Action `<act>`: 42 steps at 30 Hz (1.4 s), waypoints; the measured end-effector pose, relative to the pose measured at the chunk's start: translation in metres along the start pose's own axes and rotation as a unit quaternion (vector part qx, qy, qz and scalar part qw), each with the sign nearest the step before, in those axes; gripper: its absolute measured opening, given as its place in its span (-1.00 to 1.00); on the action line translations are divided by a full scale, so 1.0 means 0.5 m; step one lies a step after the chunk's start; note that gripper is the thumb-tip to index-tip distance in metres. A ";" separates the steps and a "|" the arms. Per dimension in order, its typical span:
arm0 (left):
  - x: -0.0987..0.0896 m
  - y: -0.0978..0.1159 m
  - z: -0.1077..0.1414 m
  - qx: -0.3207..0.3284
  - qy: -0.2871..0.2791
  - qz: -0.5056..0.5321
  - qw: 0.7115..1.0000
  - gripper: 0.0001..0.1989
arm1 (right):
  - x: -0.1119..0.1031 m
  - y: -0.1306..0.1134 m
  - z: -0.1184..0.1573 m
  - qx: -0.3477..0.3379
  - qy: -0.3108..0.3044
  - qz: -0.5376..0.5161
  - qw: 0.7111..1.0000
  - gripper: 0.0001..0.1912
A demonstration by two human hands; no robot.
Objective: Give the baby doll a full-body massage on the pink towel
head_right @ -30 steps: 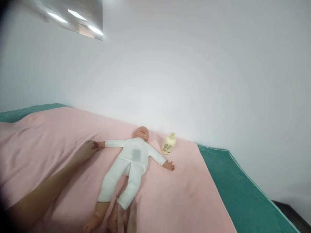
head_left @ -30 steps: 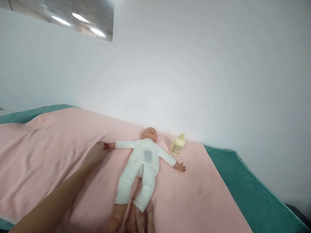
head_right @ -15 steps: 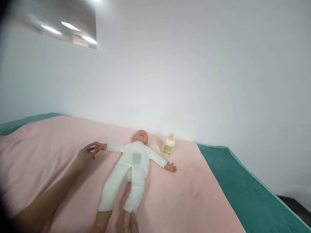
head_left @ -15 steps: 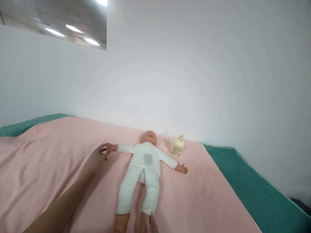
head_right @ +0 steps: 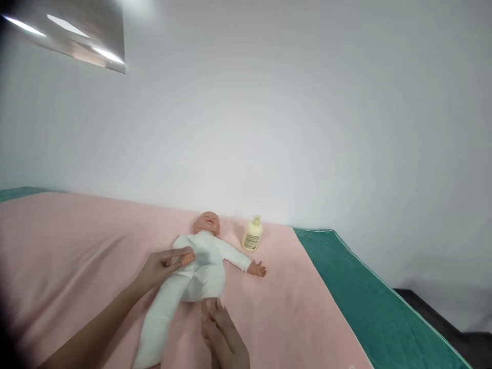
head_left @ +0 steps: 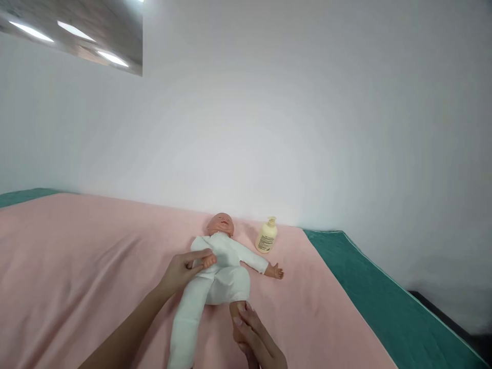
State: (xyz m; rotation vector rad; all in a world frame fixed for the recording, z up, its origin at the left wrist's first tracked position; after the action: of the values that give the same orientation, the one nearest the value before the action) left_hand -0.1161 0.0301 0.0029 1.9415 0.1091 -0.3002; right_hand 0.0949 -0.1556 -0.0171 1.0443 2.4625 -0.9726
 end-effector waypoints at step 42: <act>-0.116 -0.134 -0.035 -0.279 0.335 0.326 0.839 -0.63 | 0.275 0.081 -0.440 -0.004 0.015 0.102 0.995 -0.63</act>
State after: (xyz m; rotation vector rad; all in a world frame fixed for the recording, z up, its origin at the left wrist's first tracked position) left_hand -0.1836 0.0754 -0.0363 1.3097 -0.0169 0.8009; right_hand 0.0275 0.0875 0.0555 1.2870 2.3239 -0.8889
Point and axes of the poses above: each hand's wrist, its own z-axis away from the middle knuckle, its own x-axis out of the palm, y = z × x, the point moved 1 cm from there along -z, towards the middle knuckle, and after that the axes turned 2 degrees about y, right-handed, at the moved point
